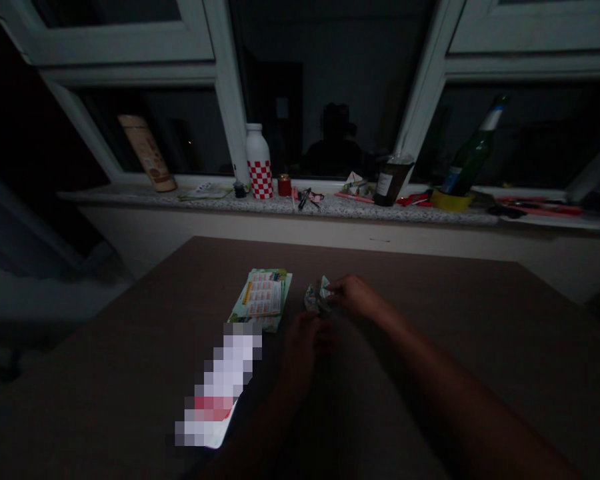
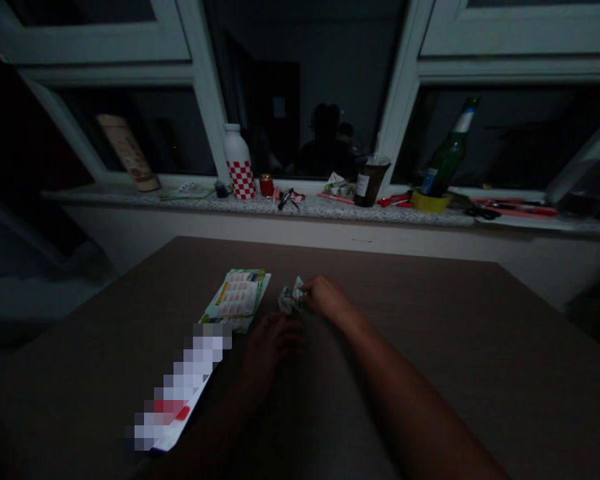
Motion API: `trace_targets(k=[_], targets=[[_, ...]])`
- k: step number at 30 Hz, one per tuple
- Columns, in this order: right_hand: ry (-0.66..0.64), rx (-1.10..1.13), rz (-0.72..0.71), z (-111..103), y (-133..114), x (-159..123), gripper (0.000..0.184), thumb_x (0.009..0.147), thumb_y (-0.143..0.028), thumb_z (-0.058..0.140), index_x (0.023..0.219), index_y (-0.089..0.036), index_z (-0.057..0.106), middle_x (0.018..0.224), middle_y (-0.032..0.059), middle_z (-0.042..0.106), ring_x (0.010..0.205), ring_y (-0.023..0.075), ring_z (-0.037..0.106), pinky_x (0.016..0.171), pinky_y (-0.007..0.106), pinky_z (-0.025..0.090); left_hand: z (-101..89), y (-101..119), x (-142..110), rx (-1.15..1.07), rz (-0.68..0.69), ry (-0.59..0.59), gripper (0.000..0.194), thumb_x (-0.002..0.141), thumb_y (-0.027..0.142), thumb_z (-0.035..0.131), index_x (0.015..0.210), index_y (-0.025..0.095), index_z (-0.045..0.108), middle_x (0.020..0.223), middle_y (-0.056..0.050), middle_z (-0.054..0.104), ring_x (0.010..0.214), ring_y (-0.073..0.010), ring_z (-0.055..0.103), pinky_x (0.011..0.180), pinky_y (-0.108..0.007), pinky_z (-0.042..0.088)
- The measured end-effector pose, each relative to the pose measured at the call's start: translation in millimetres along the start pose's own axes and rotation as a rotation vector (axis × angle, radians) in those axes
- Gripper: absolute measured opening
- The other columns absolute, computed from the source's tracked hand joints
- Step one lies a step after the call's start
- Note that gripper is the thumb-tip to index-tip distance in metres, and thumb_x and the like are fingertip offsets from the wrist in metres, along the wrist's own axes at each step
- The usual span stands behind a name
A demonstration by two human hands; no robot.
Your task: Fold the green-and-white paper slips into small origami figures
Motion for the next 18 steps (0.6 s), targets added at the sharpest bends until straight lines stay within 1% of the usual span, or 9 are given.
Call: trace_targets(k=[4,8,10,12,14,15,18], targets=[[-0.045,-0.047,0.015,2.6,-3.8,1.2,0.014,0.079,-0.018,0.060,0.076,-0.012,0.073,0.066,0.0024,0.067,0.066,0.0140,0.060,0.056,0.021,0.034,0.5,1.2,-1.9,0.034,0.000,0.010,0.027,0.076,0.025,0.060,0.100,0.016,0.051,0.085,-0.005,0.067,0.058,-0.0149,0.066,0.050,-0.025,0.051],[-0.107,-0.099,0.039,4.0,-5.8,1.1,0.016,0.084,-0.020,0.058,0.081,-0.013,0.072,0.074,0.0046,0.069,0.073,0.0160,0.062,0.062,0.022,0.040,1.2,1.7,-2.7,0.054,0.011,0.004,0.026,0.076,0.026,0.059,0.099,0.015,0.052,0.085,-0.005,0.067,0.059,-0.0151,0.066,0.051,-0.025,0.051],[-0.157,-0.129,0.058,6.9,-5.1,1.9,0.016,0.087,-0.022,0.057,0.087,-0.013,0.070,0.083,0.0056,0.069,0.078,0.0177,0.064,0.068,0.025,0.045,1.2,2.1,-2.7,0.067,0.016,0.002,0.025,0.076,0.027,0.059,0.098,0.015,0.053,0.085,-0.005,0.066,0.059,-0.0153,0.066,0.052,-0.025,0.051],[-0.206,-0.158,0.078,10.7,-3.9,2.8,0.019,0.090,-0.027,0.056,0.101,-0.014,0.065,0.100,0.0066,0.066,0.088,0.0198,0.063,0.076,0.032,0.050,0.9,2.2,-2.6,0.072,0.017,0.000,0.026,0.075,0.027,0.060,0.097,0.015,0.053,0.085,-0.005,0.066,0.059,-0.0151,0.066,0.052,-0.026,0.051],[-0.239,-0.179,0.092,14.4,-3.4,3.5,0.026,0.091,-0.029,0.055,0.114,-0.017,0.057,0.115,0.0073,0.060,0.097,0.0213,0.061,0.081,0.039,0.052,0.9,1.8,-2.1,0.086,0.018,-0.007,0.027,0.074,0.027,0.061,0.098,0.016,0.053,0.085,-0.004,0.065,0.061,-0.0154,0.066,0.053,-0.026,0.052],[-0.249,-0.188,0.095,16.0,-3.6,3.8,0.029,0.091,-0.030,0.055,0.117,-0.017,0.055,0.118,0.0076,0.058,0.099,0.0215,0.060,0.082,0.040,0.052,1.0,1.4,-1.7,0.095,0.019,-0.010,0.028,0.074,0.028,0.061,0.098,0.016,0.053,0.085,-0.004,0.065,0.062,-0.0156,0.066,0.053,-0.026,0.052],[-0.257,-0.209,0.100,19.6,-5.3,4.7,0.028,0.091,-0.029,0.056,0.116,-0.018,0.056,0.118,0.0078,0.058,0.100,0.0215,0.060,0.082,0.039,0.052,2.1,-0.4,-0.2,0.150,0.039,-0.031,0.028,0.074,0.029,0.061,0.098,0.016,0.054,0.086,-0.004,0.064,0.062,-0.0156,0.065,0.054,-0.026,0.052]])
Point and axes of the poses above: each hand's wrist, its own x-axis towards the middle knuckle, its own z-axis out of the palm, y = z × x, the point moved 5 cm from there along x, towards the middle knuckle
